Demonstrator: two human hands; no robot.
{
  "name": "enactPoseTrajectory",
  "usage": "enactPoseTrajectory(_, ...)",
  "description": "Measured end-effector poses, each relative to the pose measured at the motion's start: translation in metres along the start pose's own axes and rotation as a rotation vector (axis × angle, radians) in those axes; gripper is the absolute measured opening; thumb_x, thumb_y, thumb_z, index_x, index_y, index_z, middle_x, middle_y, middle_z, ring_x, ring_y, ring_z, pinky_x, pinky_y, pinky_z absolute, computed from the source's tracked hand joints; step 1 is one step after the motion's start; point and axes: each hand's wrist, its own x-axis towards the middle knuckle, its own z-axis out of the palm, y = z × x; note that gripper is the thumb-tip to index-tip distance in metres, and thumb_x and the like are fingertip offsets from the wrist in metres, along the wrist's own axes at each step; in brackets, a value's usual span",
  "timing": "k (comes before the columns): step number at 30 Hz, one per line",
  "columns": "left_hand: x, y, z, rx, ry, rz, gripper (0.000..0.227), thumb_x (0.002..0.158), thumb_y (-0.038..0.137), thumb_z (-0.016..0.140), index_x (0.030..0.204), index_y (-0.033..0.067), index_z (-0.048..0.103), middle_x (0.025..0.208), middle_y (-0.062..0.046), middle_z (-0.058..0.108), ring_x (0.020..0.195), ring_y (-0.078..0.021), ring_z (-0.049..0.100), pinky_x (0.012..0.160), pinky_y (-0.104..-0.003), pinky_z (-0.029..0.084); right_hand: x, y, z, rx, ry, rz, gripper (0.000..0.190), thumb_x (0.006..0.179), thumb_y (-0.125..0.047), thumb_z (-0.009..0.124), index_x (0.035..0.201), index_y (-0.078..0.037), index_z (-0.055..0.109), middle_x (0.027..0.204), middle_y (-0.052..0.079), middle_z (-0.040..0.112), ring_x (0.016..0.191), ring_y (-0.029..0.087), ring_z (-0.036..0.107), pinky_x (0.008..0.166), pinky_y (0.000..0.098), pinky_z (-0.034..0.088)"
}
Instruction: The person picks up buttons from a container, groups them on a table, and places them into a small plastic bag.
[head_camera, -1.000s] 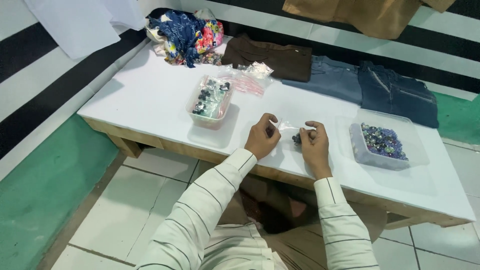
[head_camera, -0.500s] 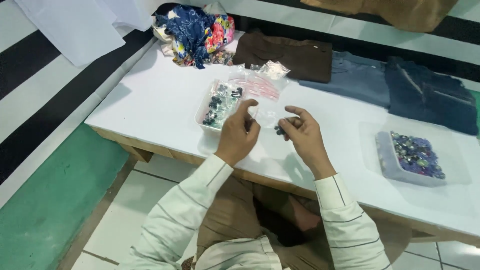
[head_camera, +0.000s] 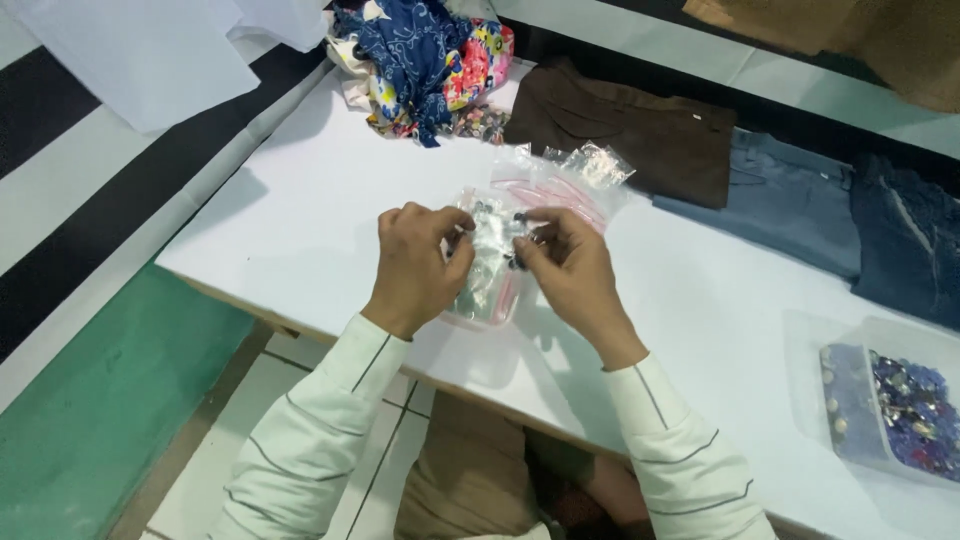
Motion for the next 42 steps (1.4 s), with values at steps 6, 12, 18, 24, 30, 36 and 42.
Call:
enactPoseTrajectory(6, 0.004, 0.002, -0.006, 0.200, -0.113, 0.002, 0.013, 0.080, 0.015, 0.074, 0.091, 0.0147, 0.081, 0.069, -0.005, 0.071, 0.086, -0.0243, 0.062, 0.092, -0.047, 0.036, -0.004, -0.025, 0.000, -0.410, -0.059, -0.140, 0.024, 0.087, -0.023, 0.075, 0.105, -0.007, 0.075, 0.104, 0.018, 0.064, 0.077, 0.029, 0.068, 0.065, 0.0375, 0.054)
enactPoseTrajectory(12, 0.014, 0.012, -0.016, 0.259, -0.192, -0.047, 0.012, 0.080, 0.020, 0.078, 0.089, 0.0134, 0.082, 0.083, -0.012, 0.070, 0.098, -0.0300, 0.058, 0.093, -0.050, 0.035, 0.006, -0.020, -0.009, -0.489, -0.198, -0.157, 0.026, 0.086, -0.027, 0.074, 0.105, -0.009, 0.076, 0.105, 0.017, 0.065, 0.082, 0.033, 0.071, 0.069, 0.0418, 0.058)
enactPoseTrajectory(18, 0.002, 0.015, -0.001, 0.213, 0.200, 0.138, 0.014, 0.082, 0.017, 0.073, 0.095, 0.0139, 0.074, 0.098, -0.009, 0.065, 0.099, -0.0332, 0.056, 0.091, -0.049, 0.036, 0.003, 0.015, -0.012, -0.331, -0.011, -0.337, 0.027, 0.095, -0.025, 0.068, 0.118, -0.012, 0.070, 0.096, 0.008, 0.063, 0.077, 0.023, 0.067, 0.069, 0.0349, 0.058)
enactPoseTrajectory(24, -0.039, 0.115, 0.029, -0.308, 0.166, 0.177, 0.011, 0.080, 0.006, 0.069, 0.090, 0.0092, 0.067, 0.091, -0.007, 0.068, 0.075, -0.0204, 0.057, 0.071, -0.032, 0.045, 0.007, 0.047, -0.042, -0.350, 0.064, -0.313, 0.024, 0.100, -0.021, 0.058, 0.115, -0.003, 0.066, 0.099, 0.010, 0.060, 0.088, 0.022, 0.064, 0.077, 0.0316, 0.052)
enactPoseTrajectory(30, -0.065, 0.132, 0.090, -0.533, -0.156, 0.123, 0.012, 0.089, 0.011, 0.062, 0.092, -0.0002, 0.067, 0.095, -0.013, 0.062, 0.079, -0.0252, 0.061, 0.073, -0.032, 0.053, -0.006, 0.053, -0.073, -0.317, 0.089, -0.089, 0.024, 0.097, -0.019, 0.060, 0.114, -0.005, 0.068, 0.098, 0.006, 0.059, 0.078, 0.016, 0.059, 0.071, 0.0267, 0.048)
enactPoseTrajectory(36, -0.069, 0.118, 0.125, -0.282, -0.457, 0.037, 0.028, 0.089, 0.021, 0.062, 0.114, 0.0086, 0.066, 0.102, -0.007, 0.064, 0.092, -0.0273, 0.060, 0.079, -0.039, 0.052, -0.039, 0.060, -0.112, -0.277, 0.012, 0.122, 0.024, 0.096, -0.019, 0.059, 0.114, -0.006, 0.068, 0.102, 0.004, 0.057, 0.074, 0.017, 0.060, 0.071, 0.0290, 0.049)
enactPoseTrajectory(42, -0.035, 0.140, 0.142, -0.156, -0.828, -0.004, 0.027, 0.086, 0.021, 0.064, 0.112, 0.0152, 0.066, 0.100, -0.005, 0.063, 0.093, -0.0281, 0.059, 0.079, -0.043, 0.053, -0.069, 0.047, -0.150, -0.302, -0.090, 0.267, 0.021, 0.097, -0.014, 0.053, 0.109, -0.006, 0.067, 0.099, 0.006, 0.056, 0.078, 0.021, 0.059, 0.072, 0.0328, 0.048)
